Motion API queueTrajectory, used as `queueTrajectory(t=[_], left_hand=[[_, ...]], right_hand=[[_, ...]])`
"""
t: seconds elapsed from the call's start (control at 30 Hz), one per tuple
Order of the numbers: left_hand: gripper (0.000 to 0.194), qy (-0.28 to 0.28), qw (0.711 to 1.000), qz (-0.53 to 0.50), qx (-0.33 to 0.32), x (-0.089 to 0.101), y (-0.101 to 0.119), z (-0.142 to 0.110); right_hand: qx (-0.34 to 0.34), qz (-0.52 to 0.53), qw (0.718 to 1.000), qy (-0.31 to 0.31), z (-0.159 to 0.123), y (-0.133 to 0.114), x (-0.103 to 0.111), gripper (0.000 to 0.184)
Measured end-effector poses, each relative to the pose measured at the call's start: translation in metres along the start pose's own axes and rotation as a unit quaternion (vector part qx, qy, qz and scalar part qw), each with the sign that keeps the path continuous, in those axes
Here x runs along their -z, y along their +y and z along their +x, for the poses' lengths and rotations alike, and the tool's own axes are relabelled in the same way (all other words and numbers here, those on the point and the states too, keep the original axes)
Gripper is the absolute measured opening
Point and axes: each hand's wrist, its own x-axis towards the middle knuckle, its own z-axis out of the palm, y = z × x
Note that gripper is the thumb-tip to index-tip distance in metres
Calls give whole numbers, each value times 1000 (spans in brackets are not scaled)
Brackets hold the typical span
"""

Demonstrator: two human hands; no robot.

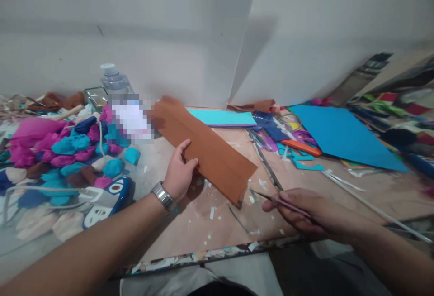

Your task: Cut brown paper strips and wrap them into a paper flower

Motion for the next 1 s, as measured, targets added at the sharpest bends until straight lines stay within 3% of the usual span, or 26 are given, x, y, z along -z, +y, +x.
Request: queueTrajectory(t=[0.13,0.27,0.53,0.77,0.87,1.0], left_hand=[[77,8,1000,-20,-15,0,-2,2],[72,35,997,-54,-49,0,-4,6],[69,67,991,-81,-85,-1,-2,8],[100,69,986,-139,-62,-3,2,8],[107,63,984,-150,-72,-2,3,10],[111,58,982,-159,-85,-1,3,13]], right_hand=[[12,-28,1000,1,4,0,-8,69],[26,28,996,-81,11,-8,-20,52],[16,35,969,-242,21,-1,-19,55],[-12,63,973,-221,30,-2,-32,57],[-1,34,969,-243,35,-2,-38,58],[-42,41,946,-318,43,3,-40,67]])
